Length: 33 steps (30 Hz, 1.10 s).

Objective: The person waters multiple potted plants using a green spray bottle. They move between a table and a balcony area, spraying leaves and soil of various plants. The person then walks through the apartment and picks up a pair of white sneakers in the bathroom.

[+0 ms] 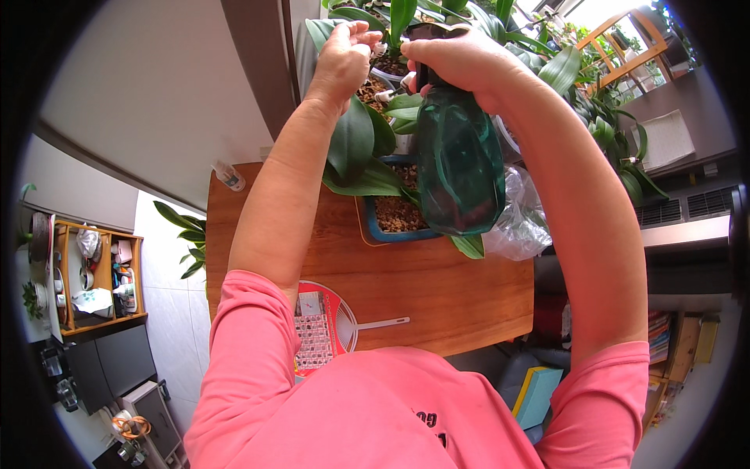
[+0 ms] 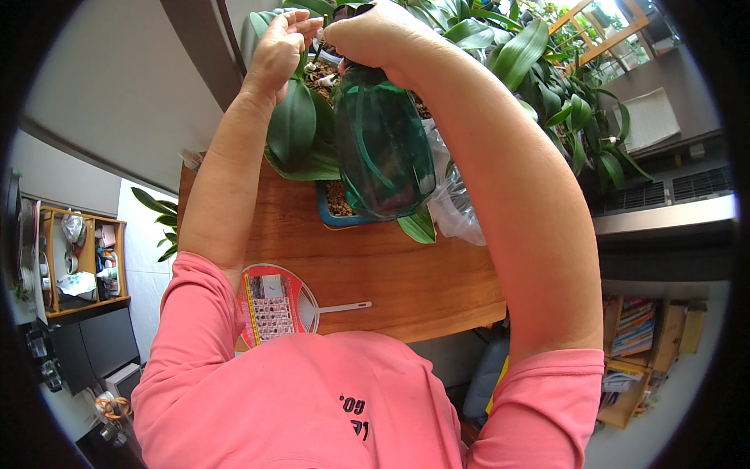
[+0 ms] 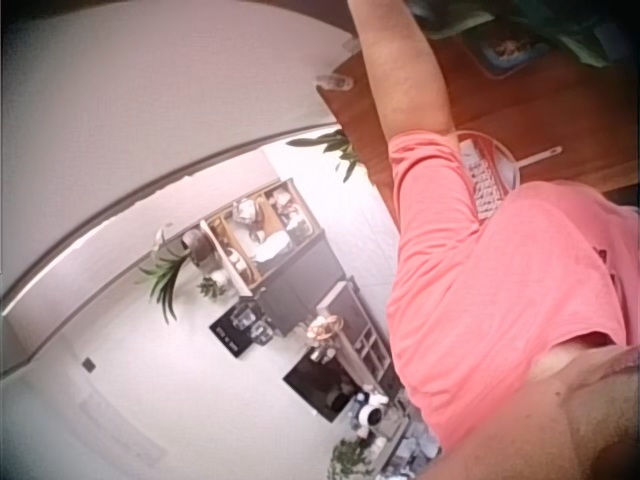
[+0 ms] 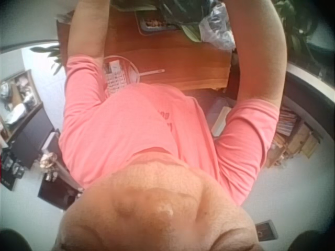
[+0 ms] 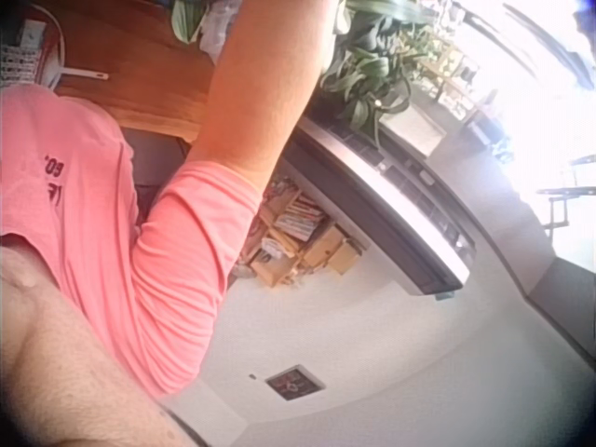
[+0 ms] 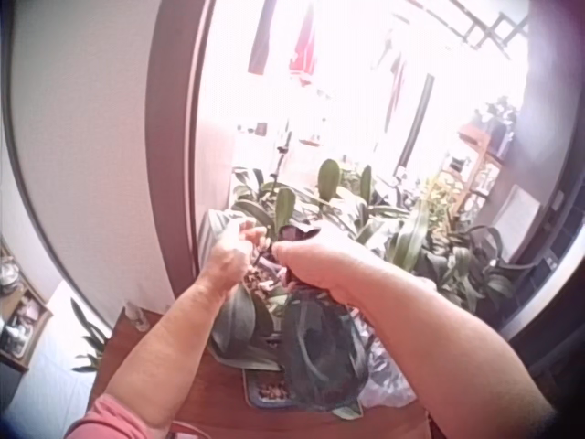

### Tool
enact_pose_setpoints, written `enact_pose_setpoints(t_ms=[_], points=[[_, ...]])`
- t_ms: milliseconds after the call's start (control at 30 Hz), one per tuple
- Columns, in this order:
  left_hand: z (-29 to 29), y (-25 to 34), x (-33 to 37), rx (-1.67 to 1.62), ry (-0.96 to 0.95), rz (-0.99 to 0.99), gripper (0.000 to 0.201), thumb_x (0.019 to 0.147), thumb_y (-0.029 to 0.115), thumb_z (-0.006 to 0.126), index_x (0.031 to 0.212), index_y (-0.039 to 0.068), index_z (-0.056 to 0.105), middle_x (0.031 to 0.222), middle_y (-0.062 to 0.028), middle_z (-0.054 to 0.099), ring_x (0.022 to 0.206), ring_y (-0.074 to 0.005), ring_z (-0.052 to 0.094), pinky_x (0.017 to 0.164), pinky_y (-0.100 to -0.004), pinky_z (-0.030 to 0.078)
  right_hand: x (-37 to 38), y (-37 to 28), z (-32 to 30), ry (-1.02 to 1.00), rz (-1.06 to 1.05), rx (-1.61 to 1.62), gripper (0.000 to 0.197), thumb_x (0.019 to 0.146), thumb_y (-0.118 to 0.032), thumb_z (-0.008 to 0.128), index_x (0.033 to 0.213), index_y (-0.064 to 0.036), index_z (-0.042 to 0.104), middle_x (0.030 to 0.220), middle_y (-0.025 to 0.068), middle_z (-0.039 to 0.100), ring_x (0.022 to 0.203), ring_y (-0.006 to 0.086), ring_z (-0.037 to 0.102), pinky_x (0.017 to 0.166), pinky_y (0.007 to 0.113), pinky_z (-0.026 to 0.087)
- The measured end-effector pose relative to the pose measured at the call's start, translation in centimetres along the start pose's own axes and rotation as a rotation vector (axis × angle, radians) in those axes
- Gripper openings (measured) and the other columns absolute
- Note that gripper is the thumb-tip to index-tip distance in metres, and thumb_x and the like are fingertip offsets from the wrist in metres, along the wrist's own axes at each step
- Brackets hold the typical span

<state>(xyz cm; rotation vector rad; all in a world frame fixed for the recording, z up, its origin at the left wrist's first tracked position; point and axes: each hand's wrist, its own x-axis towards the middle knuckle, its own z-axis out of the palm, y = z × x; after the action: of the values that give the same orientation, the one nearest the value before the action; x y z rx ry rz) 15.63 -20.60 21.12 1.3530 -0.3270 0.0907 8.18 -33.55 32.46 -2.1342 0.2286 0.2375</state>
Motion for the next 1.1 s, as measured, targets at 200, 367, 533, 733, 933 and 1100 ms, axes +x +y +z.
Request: enact_pose_setpoints(t_ms=[200,367,533,733,933,1100], points=[[-0.2,-0.2,0.2,-0.021,0.007,-0.003,0.045,0.082,-0.004,0.035,0.126,-0.007,0.038,0.121,-0.0192,0.055,0.114,-0.0241,0.052,0.104,-0.0331,0.037,0.2,0.6,0.0,-0.02,-0.043,-0.048,0.024,0.083,-0.025,0.065,0.086,-0.0011,0.065,0.072,0.0068,0.065,0.061,0.0119,0.061,0.055,0.025,0.051],[-1.2,0.3,-0.4,-0.044,-0.003,-0.098,0.043,0.086,0.0,0.035,0.129,-0.006,0.036,0.122,-0.0205,0.054,0.117,-0.0261,0.051,0.104,-0.0356,0.037,-0.6,0.5,0.8,-0.079,-0.093,-0.264,0.021,0.079,-0.023,0.068,0.083,-0.0028,0.065,0.072,0.0061,0.064,0.06,0.0125,0.06,0.055,0.026,0.049],[-1.7,0.7,-1.4,-0.055,-0.017,-0.218,0.042,0.095,0.018,0.044,0.131,-0.003,0.036,0.12,-0.0211,0.052,0.116,-0.0286,0.051,0.103,-0.0379,0.038,-0.2,1.6,1.9,-0.127,-0.016,-0.185,0.021,0.079,-0.021,0.068,0.088,-0.0023,0.065,0.074,0.0064,0.063,0.061,0.0129,0.06,0.055,0.027,0.049],[-1.8,0.2,-1.5,-0.003,-0.072,-0.318,0.052,0.095,0.038,0.049,0.131,0.003,0.037,0.121,-0.0203,0.05,0.115,-0.0298,0.049,0.099,-0.0384,0.04,-0.1,2.6,2.9,-0.109,0.026,-0.107,0.02,0.079,-0.021,0.067,0.085,-0.0024,0.063,0.073,0.0068,0.064,0.06,0.0129,0.06,0.053,0.027,0.05],[-1.7,0.3,-1.6,-0.001,-0.085,-0.335,0.057,0.094,0.04,0.049,0.134,0.002,0.034,0.126,-0.0234,0.046,0.117,-0.0317,0.047,0.1,-0.0388,0.039,0.1,2.9,3.6,-0.048,0.026,-0.088,0.025,0.075,-0.027,0.063,0.085,-0.0042,0.066,0.07,0.0067,0.065,0.062,0.0145,0.061,0.056,0.029,0.049],[-1.6,0.1,-1.6,-0.01,-0.091,-0.324,0.059,0.094,0.04,0.048,0.136,0.003,0.032,0.128,-0.025,0.044,0.12,-0.0331,0.046,0.101,-0.0395,0.038,0.6,3.2,3.9,-0.023,0.014,-0.117,0.024,0.075,-0.025,0.062,0.084,-0.0032,0.067,0.074,0.0088,0.067,0.065,0.0161,0.063,0.058,0.029,0.05]])
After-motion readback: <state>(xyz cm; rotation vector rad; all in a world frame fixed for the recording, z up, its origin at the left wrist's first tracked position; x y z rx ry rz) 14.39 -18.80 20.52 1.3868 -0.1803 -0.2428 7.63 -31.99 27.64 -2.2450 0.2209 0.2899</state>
